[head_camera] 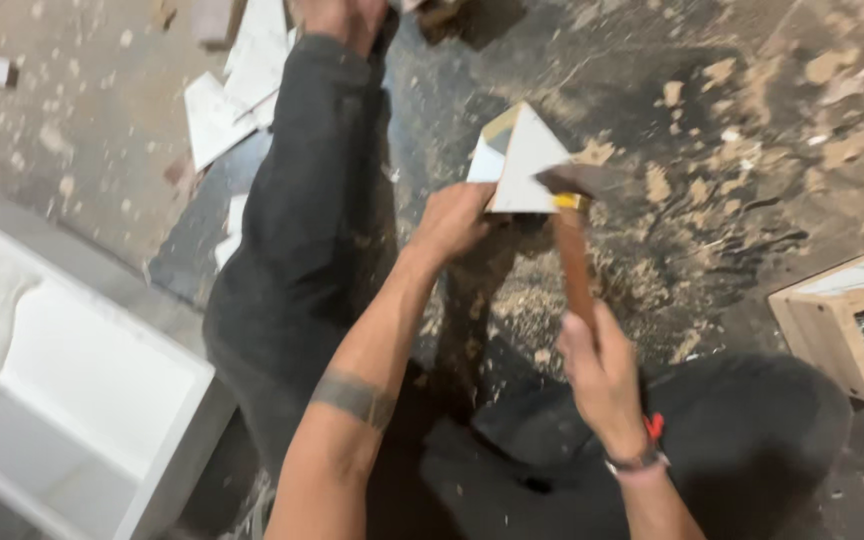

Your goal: The person sits cross-legged on the workshop floor assembling small triangular wooden pieces. They hold a white panel against a wooden block, position nails, and drive the nails in with a hammer, working on one piece at a time and setting finished pieces aside.

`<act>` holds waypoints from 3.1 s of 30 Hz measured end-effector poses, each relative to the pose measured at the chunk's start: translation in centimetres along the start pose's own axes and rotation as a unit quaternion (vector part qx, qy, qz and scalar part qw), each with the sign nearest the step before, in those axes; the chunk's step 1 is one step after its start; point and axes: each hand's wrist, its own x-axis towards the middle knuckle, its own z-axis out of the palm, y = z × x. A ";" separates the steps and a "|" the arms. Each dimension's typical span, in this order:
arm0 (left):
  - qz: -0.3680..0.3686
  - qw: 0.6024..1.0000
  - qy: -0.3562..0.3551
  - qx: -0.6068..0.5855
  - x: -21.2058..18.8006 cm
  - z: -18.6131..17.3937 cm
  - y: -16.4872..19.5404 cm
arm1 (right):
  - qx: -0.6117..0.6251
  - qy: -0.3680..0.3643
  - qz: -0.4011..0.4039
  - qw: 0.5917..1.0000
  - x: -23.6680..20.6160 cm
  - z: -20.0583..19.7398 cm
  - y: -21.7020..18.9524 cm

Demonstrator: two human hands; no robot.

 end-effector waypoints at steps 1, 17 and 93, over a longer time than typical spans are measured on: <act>0.011 1.000 0.011 -0.008 0.3 0.1 -0.1 | 0.077 0.016 -0.055 0.995 -0.5 -0.5 -0.3; 0.015 1.000 0.006 -0.020 -0.3 0.4 0.0 | 0.100 0.028 -0.189 0.976 -1.3 -1.6 -1.8; -0.059 0.977 -0.049 -0.197 -3.0 -1.3 5.0 | 0.131 0.049 0.131 0.981 -0.1 -1.5 3.7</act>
